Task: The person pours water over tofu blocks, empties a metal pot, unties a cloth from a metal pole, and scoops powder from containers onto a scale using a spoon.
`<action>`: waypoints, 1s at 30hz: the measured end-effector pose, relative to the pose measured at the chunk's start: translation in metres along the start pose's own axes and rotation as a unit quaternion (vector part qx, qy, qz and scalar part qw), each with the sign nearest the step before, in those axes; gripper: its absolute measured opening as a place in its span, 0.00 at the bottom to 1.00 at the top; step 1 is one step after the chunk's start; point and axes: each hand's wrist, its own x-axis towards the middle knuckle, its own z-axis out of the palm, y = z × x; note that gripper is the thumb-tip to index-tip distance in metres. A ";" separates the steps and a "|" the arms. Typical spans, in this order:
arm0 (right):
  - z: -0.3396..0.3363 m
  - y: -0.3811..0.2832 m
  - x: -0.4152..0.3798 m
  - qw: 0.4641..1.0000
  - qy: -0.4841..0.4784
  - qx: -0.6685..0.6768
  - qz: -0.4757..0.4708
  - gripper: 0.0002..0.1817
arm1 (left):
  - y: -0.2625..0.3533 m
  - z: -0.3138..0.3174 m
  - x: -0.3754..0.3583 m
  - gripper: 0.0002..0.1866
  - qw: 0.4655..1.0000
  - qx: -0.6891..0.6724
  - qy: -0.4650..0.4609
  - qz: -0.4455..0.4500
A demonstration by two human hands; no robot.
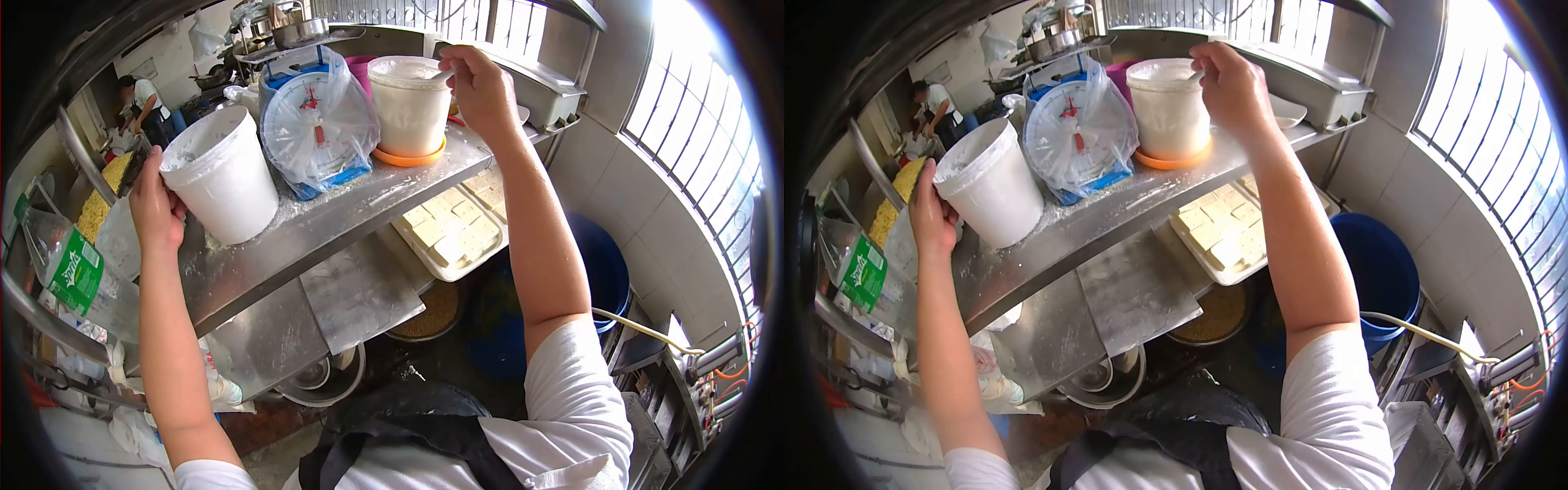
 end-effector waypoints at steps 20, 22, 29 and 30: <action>-0.030 -0.016 -0.048 0.990 0.016 0.124 0.062 0.08 | -0.031 0.224 -0.056 0.16 0.673 0.467 -0.362 0.445; -0.038 -0.022 -0.046 0.990 0.013 0.126 0.064 0.08 | -0.036 0.229 -0.060 0.10 0.680 0.471 -0.364 0.428; -0.034 -0.013 -0.010 0.987 0.061 -0.053 -0.136 0.08 | -0.042 0.224 -0.087 0.07 0.705 0.425 -0.340 0.454; -0.027 -0.008 -0.011 0.988 0.034 -0.060 -0.141 0.09 | -0.043 0.224 -0.089 0.07 0.706 0.425 -0.339 0.454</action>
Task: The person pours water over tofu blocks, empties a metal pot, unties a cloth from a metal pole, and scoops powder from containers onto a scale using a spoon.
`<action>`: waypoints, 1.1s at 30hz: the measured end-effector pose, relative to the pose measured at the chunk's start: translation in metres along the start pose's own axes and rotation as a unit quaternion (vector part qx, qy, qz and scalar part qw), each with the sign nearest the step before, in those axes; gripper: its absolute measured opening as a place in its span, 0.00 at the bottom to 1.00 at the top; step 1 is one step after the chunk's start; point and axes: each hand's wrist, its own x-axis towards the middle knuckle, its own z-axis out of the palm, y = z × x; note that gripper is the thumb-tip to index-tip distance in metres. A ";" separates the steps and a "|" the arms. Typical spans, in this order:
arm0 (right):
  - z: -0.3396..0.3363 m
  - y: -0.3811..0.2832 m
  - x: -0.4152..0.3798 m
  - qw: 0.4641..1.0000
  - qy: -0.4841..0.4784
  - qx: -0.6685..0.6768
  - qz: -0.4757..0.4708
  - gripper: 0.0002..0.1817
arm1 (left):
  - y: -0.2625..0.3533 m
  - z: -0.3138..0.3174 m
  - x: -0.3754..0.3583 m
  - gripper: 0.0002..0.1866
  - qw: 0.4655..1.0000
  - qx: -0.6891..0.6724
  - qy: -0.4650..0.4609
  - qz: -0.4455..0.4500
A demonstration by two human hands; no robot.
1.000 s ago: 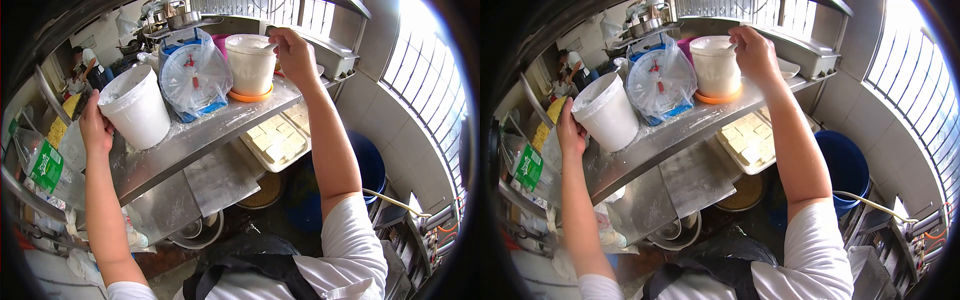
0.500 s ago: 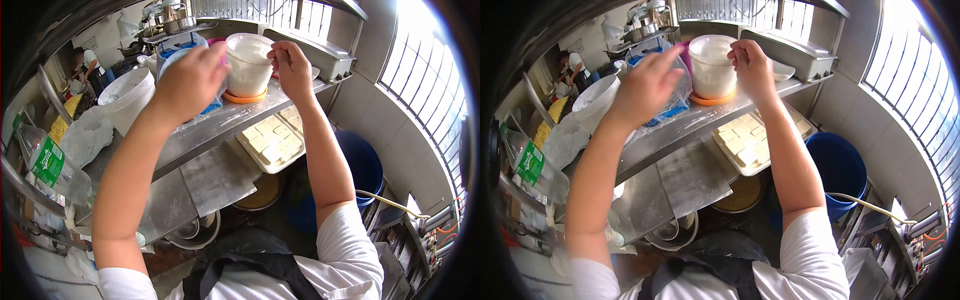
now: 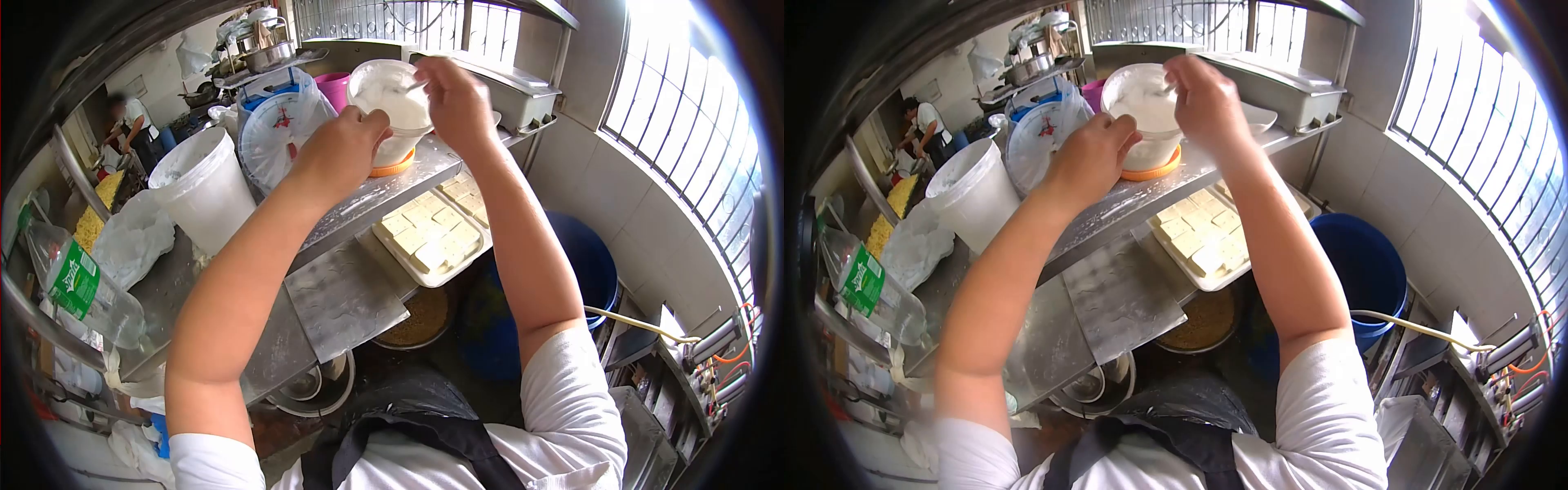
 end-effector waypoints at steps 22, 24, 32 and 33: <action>-0.009 -0.034 -0.013 0.999 0.019 -0.037 0.031 0.12 | 0.013 0.006 -0.014 0.09 0.998 -0.013 0.034 -0.049; -0.009 -0.035 -0.017 0.995 -0.031 -0.025 0.087 0.11 | 0.012 0.007 -0.013 0.09 0.999 -0.005 0.031 -0.044; -0.013 -0.041 -0.023 0.992 -0.032 0.004 0.122 0.08 | 0.018 0.008 -0.004 0.09 0.997 0.000 0.022 -0.071; -0.015 -0.042 -0.023 0.993 -0.015 -0.013 0.112 0.09 | 0.019 0.008 -0.003 0.09 0.997 0.000 0.024 -0.070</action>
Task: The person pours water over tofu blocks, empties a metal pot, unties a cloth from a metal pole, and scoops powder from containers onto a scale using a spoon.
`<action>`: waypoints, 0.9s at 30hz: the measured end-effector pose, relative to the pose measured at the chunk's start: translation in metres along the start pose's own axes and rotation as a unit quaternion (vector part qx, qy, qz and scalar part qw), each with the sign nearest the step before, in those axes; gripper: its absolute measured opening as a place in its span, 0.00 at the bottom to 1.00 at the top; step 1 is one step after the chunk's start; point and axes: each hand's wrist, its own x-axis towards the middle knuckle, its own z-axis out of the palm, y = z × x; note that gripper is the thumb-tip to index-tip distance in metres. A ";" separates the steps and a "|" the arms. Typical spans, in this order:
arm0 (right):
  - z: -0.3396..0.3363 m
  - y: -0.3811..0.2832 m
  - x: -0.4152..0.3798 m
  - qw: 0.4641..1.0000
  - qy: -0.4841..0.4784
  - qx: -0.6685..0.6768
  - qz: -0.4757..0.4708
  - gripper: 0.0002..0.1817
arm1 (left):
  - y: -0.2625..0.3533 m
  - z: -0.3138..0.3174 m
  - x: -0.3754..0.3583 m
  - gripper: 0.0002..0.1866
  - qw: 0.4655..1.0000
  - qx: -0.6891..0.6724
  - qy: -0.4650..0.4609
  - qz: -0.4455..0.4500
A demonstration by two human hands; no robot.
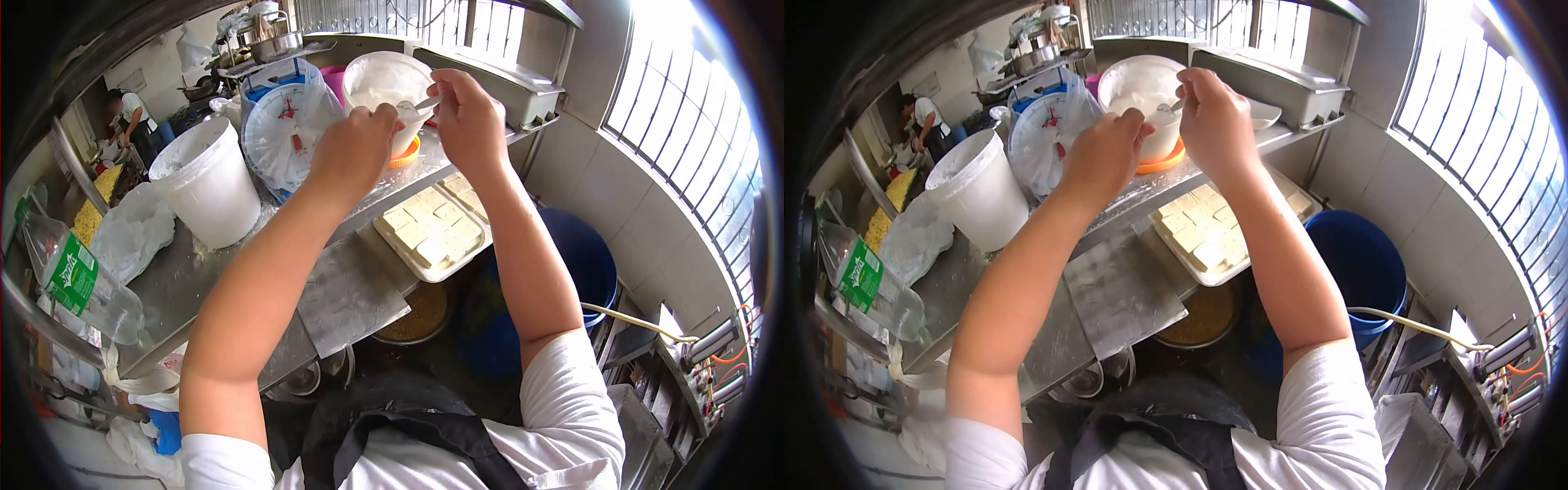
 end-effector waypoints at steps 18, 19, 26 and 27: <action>0.029 0.018 0.021 0.995 -0.071 0.065 -0.041 0.08 | -0.003 0.009 -0.007 0.07 0.998 -0.024 0.047 0.043; 0.029 0.019 0.020 0.994 -0.086 0.058 -0.039 0.08 | -0.003 0.009 -0.007 0.06 0.998 -0.024 0.039 0.039; 0.025 0.013 0.017 0.985 -0.119 0.092 -0.080 0.07 | 0.004 0.009 -0.008 0.06 0.998 -0.025 0.032 0.054; 0.021 0.010 0.014 0.981 -0.128 0.103 -0.100 0.07 | 0.005 0.009 -0.008 0.06 0.998 -0.026 0.033 0.055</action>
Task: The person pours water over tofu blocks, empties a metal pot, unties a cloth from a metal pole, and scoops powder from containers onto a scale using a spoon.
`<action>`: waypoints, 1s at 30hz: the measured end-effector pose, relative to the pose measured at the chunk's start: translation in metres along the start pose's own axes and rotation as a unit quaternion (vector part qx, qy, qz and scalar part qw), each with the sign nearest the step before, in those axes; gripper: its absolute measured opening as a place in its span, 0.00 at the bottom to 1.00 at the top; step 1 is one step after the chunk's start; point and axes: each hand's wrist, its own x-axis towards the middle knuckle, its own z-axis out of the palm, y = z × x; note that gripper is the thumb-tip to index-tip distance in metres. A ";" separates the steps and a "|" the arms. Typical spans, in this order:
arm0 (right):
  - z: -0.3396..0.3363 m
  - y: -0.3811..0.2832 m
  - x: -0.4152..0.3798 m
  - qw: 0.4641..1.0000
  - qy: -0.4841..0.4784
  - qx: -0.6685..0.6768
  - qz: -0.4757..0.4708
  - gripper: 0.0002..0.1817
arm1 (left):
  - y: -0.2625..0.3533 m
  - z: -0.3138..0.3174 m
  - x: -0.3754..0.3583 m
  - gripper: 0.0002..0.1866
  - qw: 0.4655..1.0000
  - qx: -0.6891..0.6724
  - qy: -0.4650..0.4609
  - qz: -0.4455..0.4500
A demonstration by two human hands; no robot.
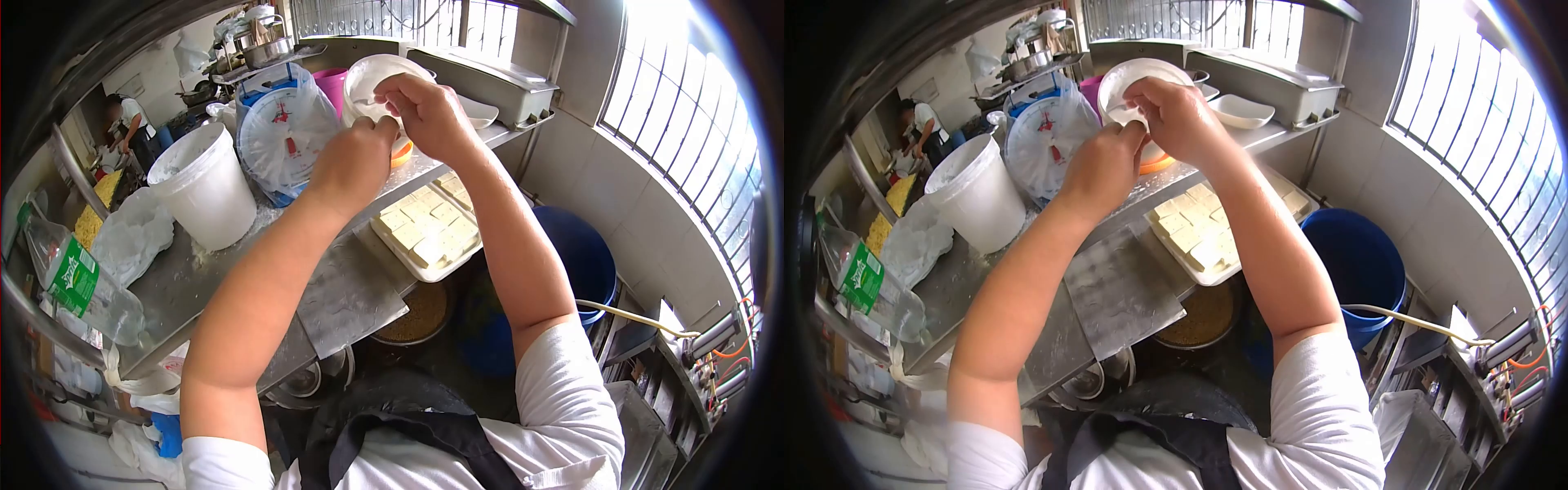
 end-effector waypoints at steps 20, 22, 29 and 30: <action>-0.025 -0.004 -0.027 0.945 0.265 0.020 0.189 0.12 | 0.001 -0.002 -0.008 0.05 1.000 -0.001 0.001 -0.030; -0.018 -0.001 -0.027 0.954 0.215 0.021 0.208 0.12 | 0.003 -0.001 -0.007 0.05 1.000 -0.004 0.003 -0.025; -0.022 0.005 -0.030 0.849 0.315 0.319 0.281 0.11 | 0.001 0.003 -0.005 0.04 1.000 -0.015 0.023 -0.014; -0.024 0.009 -0.031 0.834 0.321 0.346 0.286 0.11 | 0.000 0.003 -0.005 0.04 1.000 -0.015 0.023 -0.015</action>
